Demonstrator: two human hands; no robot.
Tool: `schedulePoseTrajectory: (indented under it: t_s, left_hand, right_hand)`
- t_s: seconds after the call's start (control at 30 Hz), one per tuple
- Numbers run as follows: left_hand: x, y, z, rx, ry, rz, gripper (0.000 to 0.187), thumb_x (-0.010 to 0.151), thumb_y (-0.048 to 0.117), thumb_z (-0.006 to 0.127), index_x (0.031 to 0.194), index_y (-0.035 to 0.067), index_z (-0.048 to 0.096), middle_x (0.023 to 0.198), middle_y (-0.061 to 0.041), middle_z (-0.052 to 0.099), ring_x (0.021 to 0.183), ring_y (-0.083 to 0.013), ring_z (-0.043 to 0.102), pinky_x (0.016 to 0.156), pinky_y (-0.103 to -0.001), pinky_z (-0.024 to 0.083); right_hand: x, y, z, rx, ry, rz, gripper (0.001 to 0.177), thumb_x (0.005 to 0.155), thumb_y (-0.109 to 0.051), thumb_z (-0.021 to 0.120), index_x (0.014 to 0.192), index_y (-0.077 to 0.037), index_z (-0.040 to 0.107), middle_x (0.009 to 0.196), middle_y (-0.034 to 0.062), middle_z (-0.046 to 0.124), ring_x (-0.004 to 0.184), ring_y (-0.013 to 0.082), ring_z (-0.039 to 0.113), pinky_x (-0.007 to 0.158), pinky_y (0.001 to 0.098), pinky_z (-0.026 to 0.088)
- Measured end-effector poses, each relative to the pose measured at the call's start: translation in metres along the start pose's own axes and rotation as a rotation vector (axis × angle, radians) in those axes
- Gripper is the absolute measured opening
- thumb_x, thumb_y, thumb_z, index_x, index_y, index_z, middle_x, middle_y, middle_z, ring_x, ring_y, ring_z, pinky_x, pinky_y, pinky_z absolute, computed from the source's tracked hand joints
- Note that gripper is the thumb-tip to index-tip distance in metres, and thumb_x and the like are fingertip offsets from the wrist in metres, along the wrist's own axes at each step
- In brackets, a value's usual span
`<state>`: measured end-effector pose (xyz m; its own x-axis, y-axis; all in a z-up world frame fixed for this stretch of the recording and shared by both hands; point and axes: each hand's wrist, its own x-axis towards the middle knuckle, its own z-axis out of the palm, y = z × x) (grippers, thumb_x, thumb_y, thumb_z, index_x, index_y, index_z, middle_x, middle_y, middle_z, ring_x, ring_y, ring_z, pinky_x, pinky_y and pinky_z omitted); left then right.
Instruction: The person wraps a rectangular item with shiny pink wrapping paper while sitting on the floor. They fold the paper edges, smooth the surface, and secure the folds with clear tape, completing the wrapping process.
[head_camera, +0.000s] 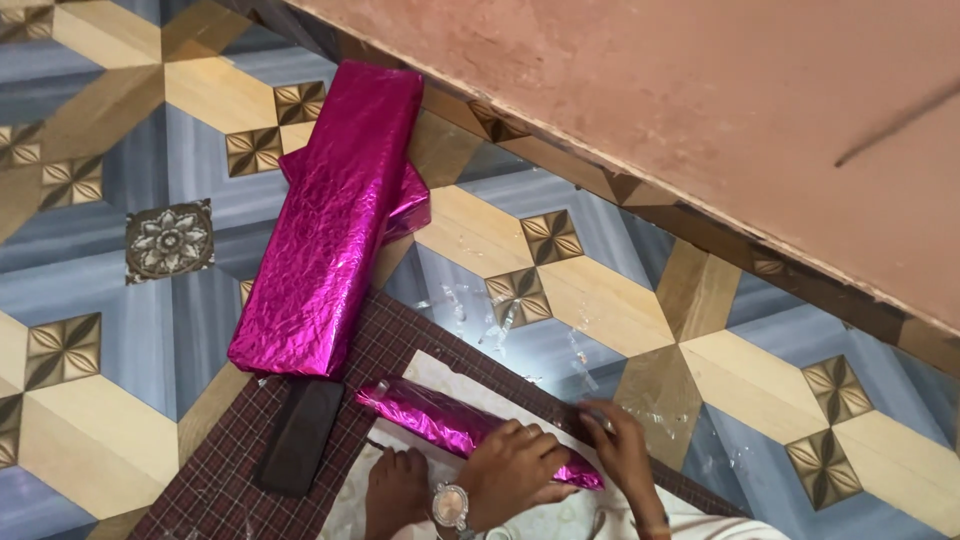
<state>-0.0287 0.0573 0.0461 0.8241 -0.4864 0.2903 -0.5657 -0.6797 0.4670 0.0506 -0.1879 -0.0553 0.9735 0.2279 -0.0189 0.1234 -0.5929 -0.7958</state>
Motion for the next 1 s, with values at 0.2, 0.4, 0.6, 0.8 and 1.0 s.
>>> schedulePoseTrajectory:
  t_s: [0.2,0.4,0.6,0.8,1.0]
  left_hand:
    - [-0.004,-0.005,0.021,-0.113,0.007,0.002,0.045,0.099,0.051,0.065,0.109,0.008,0.07,0.104,-0.005,0.067,0.106,-0.0227,0.064,0.095,-0.041,0.046]
    - [-0.015,-0.013,0.04,-0.159,0.121,0.045,0.045,0.097,0.052,0.065,0.115,0.012,0.073,0.115,-0.004,0.069,0.117,-0.0228,0.064,0.102,-0.041,0.045]
    - [-0.019,-0.02,0.048,-0.231,0.033,0.02,0.049,0.098,0.056,0.066,0.116,0.011,0.074,0.116,-0.005,0.068,0.119,-0.0241,0.063,0.103,-0.043,0.046]
    - [-0.016,-0.018,0.033,-0.246,0.025,-0.006,0.047,0.092,0.054,0.069,0.113,0.012,0.075,0.112,-0.005,0.068,0.117,-0.0246,0.063,0.101,-0.045,0.045]
    - [-0.014,-0.015,0.025,-0.248,-0.011,-0.05,0.045,0.095,0.052,0.071,0.116,0.011,0.074,0.113,-0.003,0.068,0.114,-0.0215,0.062,0.101,-0.041,0.045]
  right_hand:
    - [0.116,-0.048,0.064,0.034,-0.22,-0.187,0.024,0.086,-0.02,0.076,0.108,-0.009,0.075,0.11,0.0073,0.076,0.104,0.0243,0.073,0.095,0.0354,0.055]
    - [0.162,-0.054,0.114,-0.283,-0.176,-0.267,0.023,0.079,-0.024,0.083,0.101,-0.015,0.078,0.111,0.0033,0.072,0.121,0.0247,0.054,0.1,0.0466,0.024]
    - [0.155,-0.042,0.142,-0.349,-0.019,-0.302,0.01,0.079,-0.017,0.079,0.088,-0.015,0.077,0.103,0.0016,0.069,0.119,0.0255,0.054,0.098,0.0486,0.023]
    - [0.148,-0.049,0.146,-0.317,-0.063,-0.281,0.009,0.091,-0.014,0.07,0.099,-0.015,0.068,0.104,0.0022,0.067,0.113,0.0235,0.056,0.099,0.0474,0.027]
    - [0.172,-0.071,0.14,-0.368,-0.196,-0.457,0.021,0.089,-0.019,0.073,0.109,-0.015,0.07,0.111,0.0043,0.066,0.115,0.0256,0.053,0.101,0.0523,0.025]
